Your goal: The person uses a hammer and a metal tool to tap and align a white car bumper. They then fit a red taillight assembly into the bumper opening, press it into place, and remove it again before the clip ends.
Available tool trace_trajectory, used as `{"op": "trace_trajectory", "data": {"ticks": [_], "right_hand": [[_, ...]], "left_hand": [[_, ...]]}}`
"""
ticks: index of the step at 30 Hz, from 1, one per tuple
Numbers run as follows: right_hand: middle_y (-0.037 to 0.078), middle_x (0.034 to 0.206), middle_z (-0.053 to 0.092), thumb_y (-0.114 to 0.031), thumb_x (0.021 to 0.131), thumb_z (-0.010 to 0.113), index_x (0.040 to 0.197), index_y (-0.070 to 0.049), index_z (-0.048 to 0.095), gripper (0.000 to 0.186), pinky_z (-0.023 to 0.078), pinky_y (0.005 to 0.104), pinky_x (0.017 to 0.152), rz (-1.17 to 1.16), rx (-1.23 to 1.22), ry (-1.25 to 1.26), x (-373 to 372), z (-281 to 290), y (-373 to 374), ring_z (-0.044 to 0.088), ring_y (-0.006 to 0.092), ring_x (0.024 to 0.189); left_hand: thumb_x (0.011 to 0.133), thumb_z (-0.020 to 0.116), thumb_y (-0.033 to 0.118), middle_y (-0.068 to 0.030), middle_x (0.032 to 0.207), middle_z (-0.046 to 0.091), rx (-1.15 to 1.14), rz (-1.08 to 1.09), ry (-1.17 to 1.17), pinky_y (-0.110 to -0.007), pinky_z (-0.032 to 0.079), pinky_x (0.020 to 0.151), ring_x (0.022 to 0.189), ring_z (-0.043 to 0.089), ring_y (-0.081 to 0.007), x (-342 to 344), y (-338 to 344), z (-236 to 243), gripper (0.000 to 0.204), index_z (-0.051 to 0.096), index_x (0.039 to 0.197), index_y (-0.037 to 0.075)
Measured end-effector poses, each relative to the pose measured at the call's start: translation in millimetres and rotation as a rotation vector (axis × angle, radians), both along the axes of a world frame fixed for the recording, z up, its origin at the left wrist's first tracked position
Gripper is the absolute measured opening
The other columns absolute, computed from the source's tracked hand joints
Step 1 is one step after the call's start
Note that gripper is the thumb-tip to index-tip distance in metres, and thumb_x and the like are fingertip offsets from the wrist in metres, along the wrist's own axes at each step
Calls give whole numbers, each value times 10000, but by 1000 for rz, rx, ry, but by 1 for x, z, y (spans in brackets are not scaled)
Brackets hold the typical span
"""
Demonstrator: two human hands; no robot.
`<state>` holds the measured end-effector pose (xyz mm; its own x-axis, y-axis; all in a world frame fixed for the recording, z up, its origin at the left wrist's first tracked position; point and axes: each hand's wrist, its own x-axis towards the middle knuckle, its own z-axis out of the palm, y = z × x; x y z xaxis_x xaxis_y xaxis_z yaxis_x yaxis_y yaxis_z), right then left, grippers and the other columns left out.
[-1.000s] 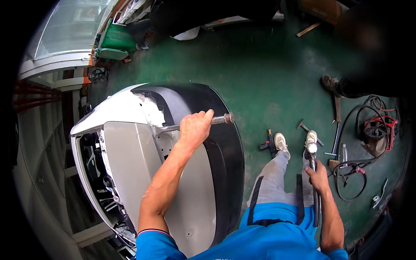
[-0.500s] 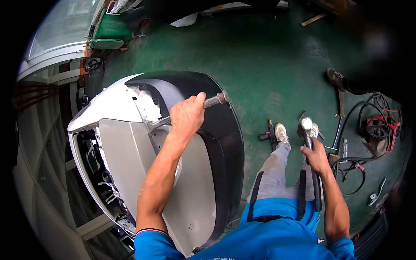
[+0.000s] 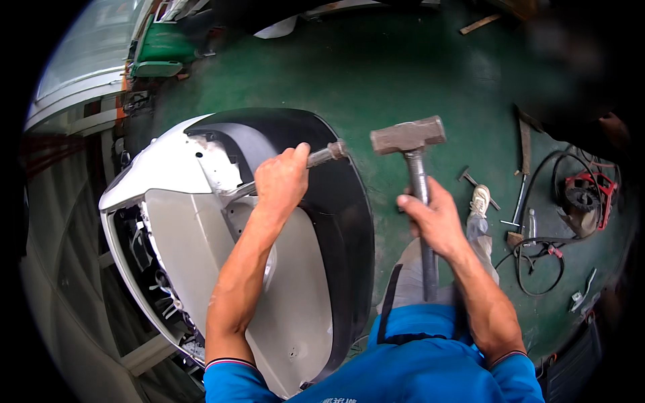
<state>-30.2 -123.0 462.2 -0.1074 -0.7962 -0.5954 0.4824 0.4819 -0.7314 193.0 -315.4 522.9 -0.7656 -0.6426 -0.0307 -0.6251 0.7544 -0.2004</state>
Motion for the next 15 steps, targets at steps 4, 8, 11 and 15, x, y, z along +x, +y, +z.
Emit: {"op": "trace_trajectory", "data": {"ticks": [4, 8, 11, 15], "right_hand": [[4, 678, 551, -224, 951, 715, 980, -37, 552, 250, 427, 259, 451, -18, -3, -104, 22, 18, -12, 535, 91, 495], [13, 675, 553, -213, 963, 697, 933, -44, 529, 241, 431, 267, 454, -22, -45, -170, 28, 17, -24, 540, 98, 492], [14, 671, 549, -212, 956, 700, 919, -45, 520, 249, 437, 271, 457, 61, 1, -95, 31, 24, -27, 545, 102, 493], [15, 681, 553, -222, 943, 703, 930, -46, 516, 257, 428, 269, 451, 102, 6, -72, 27, 16, -25, 542, 104, 482]], "left_hand": [[833, 644, 80, -64, 689, 597, -22, 16, 15, -408, 516, 582, 634, 669, -272, 4, 0, -7, 110, 537, 823, 106], [831, 646, 81, -68, 678, 586, 6, 15, 21, -416, 509, 571, 628, 663, -281, 2, -3, -6, 110, 539, 822, 104], [824, 642, 74, -62, 677, 589, 4, 0, 36, -411, 514, 572, 630, 668, -273, 1, -2, -5, 105, 543, 824, 108], [801, 690, 80, -64, 731, 612, 23, 24, -44, -426, 520, 592, 663, 676, -296, 9, 1, -12, 182, 581, 943, 113]]}}
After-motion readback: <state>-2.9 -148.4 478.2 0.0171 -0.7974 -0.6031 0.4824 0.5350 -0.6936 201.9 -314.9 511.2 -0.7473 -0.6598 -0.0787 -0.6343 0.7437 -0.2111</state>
